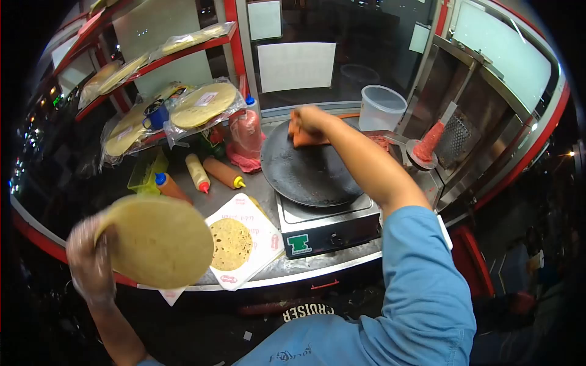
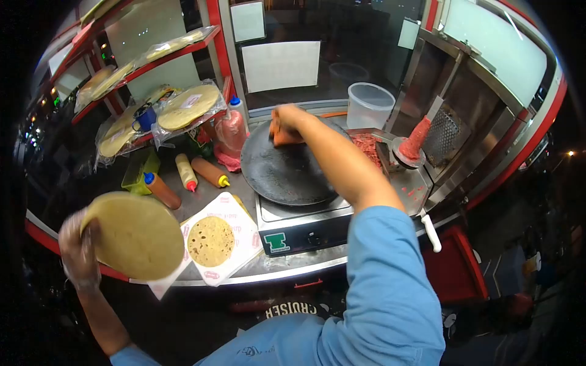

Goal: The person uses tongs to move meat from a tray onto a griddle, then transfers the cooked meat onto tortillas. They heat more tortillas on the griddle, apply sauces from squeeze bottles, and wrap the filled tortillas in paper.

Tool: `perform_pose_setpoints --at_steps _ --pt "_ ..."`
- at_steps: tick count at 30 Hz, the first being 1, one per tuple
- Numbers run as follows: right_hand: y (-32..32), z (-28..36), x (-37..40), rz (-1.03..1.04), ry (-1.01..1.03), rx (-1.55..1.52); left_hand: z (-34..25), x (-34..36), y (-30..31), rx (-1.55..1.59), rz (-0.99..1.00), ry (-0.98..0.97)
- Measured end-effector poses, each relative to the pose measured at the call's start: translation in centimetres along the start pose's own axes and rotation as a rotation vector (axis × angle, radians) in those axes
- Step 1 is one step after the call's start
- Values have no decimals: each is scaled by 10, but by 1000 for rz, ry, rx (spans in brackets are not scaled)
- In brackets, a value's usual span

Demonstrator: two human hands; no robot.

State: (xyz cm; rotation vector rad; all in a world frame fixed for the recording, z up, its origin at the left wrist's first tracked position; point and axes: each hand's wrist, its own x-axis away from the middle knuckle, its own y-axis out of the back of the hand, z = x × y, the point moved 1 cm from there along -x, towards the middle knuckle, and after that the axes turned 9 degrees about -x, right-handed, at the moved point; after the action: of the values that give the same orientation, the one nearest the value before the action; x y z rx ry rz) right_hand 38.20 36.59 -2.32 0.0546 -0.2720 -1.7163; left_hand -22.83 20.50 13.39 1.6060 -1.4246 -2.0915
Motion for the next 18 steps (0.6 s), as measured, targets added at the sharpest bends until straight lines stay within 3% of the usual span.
perform_pose_setpoints --at_steps 2,3,4,5,6,7,9,12,13,16,18 --pt "-34 28 96 414 -53 384 10 46 12 54 60 -22" --pt "-30 -6 98 564 290 830 -1 56 20 124 49 -62" --pt "-51 57 184 732 -12 781 8 79 19 86 25 -93" --pt "-41 28 211 908 97 700 6 93 21 176 61 -58" --pt "-40 47 252 1136 168 787 13 112 22 238 128 -9" --pt "-42 70 289 1270 -249 1028 9 123 23 273 133 56" --pt "14 66 320 1063 -101 679 24 143 21 278 166 -9" --pt "82 125 283 430 -130 1054 29 146 18 253 192 -8" --pt "92 131 263 223 118 908 32 146 15 256 195 -10" --pt "131 79 150 -84 310 802 23 115 14 162 193 -128" --pt "109 54 119 -111 92 684 10 86 14 231 258 -81"
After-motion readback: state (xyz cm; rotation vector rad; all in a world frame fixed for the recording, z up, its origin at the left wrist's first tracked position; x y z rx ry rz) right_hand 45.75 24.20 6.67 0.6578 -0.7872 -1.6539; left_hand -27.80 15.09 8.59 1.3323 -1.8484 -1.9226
